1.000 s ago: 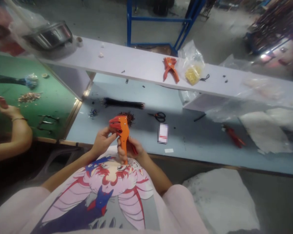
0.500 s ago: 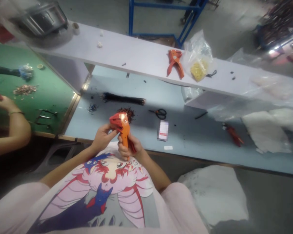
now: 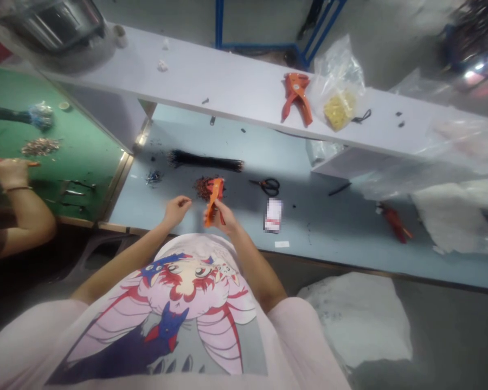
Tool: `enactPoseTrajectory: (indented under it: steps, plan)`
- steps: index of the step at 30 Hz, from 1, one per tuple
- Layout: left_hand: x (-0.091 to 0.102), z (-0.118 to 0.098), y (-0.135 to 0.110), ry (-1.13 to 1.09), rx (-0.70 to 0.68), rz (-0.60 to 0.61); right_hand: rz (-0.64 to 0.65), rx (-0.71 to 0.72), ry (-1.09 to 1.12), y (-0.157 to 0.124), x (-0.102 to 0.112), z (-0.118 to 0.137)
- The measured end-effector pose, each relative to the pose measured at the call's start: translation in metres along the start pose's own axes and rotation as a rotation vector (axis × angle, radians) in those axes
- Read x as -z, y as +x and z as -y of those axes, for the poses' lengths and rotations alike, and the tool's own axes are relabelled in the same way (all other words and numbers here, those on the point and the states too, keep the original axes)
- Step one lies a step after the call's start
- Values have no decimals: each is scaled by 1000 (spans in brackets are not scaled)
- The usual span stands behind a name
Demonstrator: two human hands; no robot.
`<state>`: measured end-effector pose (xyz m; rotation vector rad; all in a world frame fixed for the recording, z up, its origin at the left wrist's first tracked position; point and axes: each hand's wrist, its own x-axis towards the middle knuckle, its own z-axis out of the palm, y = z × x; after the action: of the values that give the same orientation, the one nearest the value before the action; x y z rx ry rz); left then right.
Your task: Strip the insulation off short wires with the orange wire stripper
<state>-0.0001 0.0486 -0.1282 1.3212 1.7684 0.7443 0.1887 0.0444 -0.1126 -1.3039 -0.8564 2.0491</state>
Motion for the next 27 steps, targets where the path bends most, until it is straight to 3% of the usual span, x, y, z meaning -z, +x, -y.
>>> enactPoseTrajectory:
  steps: [3, 7, 11, 18, 23, 27]
  plan:
    - [8, 22, 9, 41, 69, 10, -233, 25, -223, 13, 23, -24]
    - [16, 40, 10, 77, 181, 60, -394, 121, -345, 7, 43, -60]
    - [5, 59, 3, 99, 303, 206, -495, 196, -435, -3, 53, -84]
    - [-25, 86, -4, 158, 370, 515, -421, 165, -522, 4, 61, -101]
    - [-59, 75, -9, 172, 318, 694, -401, 168, -564, 8, 54, -103]
    - [-82, 60, -1, 167, 279, 725, -419, 165, -593, 3, 57, -101]
